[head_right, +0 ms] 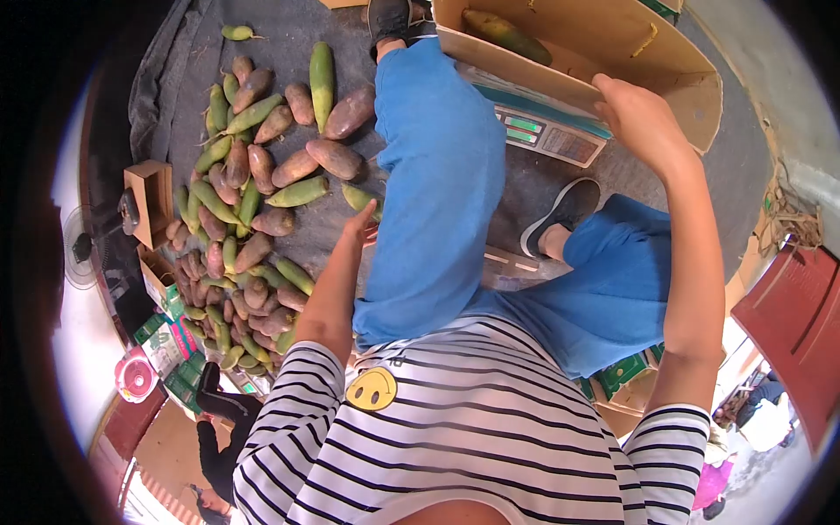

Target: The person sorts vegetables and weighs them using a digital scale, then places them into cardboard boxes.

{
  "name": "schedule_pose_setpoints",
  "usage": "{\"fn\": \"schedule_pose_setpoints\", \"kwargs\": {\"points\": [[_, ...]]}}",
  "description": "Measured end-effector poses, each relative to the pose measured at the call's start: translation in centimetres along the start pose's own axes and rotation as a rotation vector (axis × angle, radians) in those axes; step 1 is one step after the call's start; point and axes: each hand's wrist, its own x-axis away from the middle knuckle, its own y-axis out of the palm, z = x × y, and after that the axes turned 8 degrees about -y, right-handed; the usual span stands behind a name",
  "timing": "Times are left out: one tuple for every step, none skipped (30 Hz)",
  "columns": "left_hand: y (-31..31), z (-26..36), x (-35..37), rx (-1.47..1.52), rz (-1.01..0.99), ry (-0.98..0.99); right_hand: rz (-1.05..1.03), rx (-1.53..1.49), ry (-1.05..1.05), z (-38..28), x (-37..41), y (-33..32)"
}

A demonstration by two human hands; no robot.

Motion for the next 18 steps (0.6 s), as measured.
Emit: {"fn": "schedule_pose_setpoints", "kwargs": {"points": [[0.5,0.0,-0.7,0.032,-0.031,0.014,-0.017,-0.003,0.015,-0.1,-0.1,-0.1],[1.0,-0.1,-1.0,0.065,-0.062,0.028,-0.033,-0.007,0.030,-0.1,-0.2,-0.2],[1.4,0.0,-1.1,0.098,-0.090,0.043,-0.026,-0.010,0.026,-0.2,-0.2,-0.2],[1.9,0.2,-1.1,0.117,-0.049,0.027,-0.019,-0.014,0.021,-0.2,-0.2,-0.2],[2.4,0.5,-1.1,0.135,-0.008,0.014,-0.010,-0.018,0.016,-0.2,-0.3,-0.2],[2.7,0.8,-0.8,0.151,0.035,0.002,-0.014,-0.017,0.016,-0.3,-0.3,-0.2],[2.6,0.7,-0.3,0.157,0.013,0.031,-0.013,-0.017,0.019,-0.4,-0.3,-0.3],[2.3,0.5,0.3,0.163,-0.009,0.065,-0.009,-0.016,0.022,-0.4,-0.3,-0.3],[2.0,0.2,1.0,0.167,-0.032,0.101,-0.004,-0.007,0.021,-0.3,-0.4,-0.4],[1.7,0.0,1.9,0.176,-0.056,0.167,0.001,0.000,0.022,-0.3,-0.4,-0.4],[1.2,-0.5,3.0,0.181,-0.079,0.231,0.005,0.003,0.024,-0.4,-0.3,-0.3],[0.6,-0.9,3.7,0.183,-0.102,0.296,-0.003,0.010,0.018,-0.5,-0.2,-0.3],[0.1,-0.8,4.1,0.151,-0.030,0.367,-0.008,0.019,0.015,-0.6,-0.3,-0.4],[-0.6,-0.9,4.6,0.167,0.008,0.469,-0.012,0.032,0.017,-0.6,-0.2,-0.5],[-1.3,-0.3,7.2,0.185,0.040,0.571,0.005,0.036,0.004,-0.3,-0.1,-0.3],[-1.7,0.9,9.9,0.208,0.070,0.673,0.023,0.043,-0.010,0.1,0.0,0.2],[-1.7,2.5,12.5,0.294,0.024,0.854,0.040,0.052,-0.027,0.4,0.1,0.5],[-1.9,4.2,15.5,0.385,-0.021,1.031,0.020,0.042,-0.001,0.2,0.2,0.3]]}}
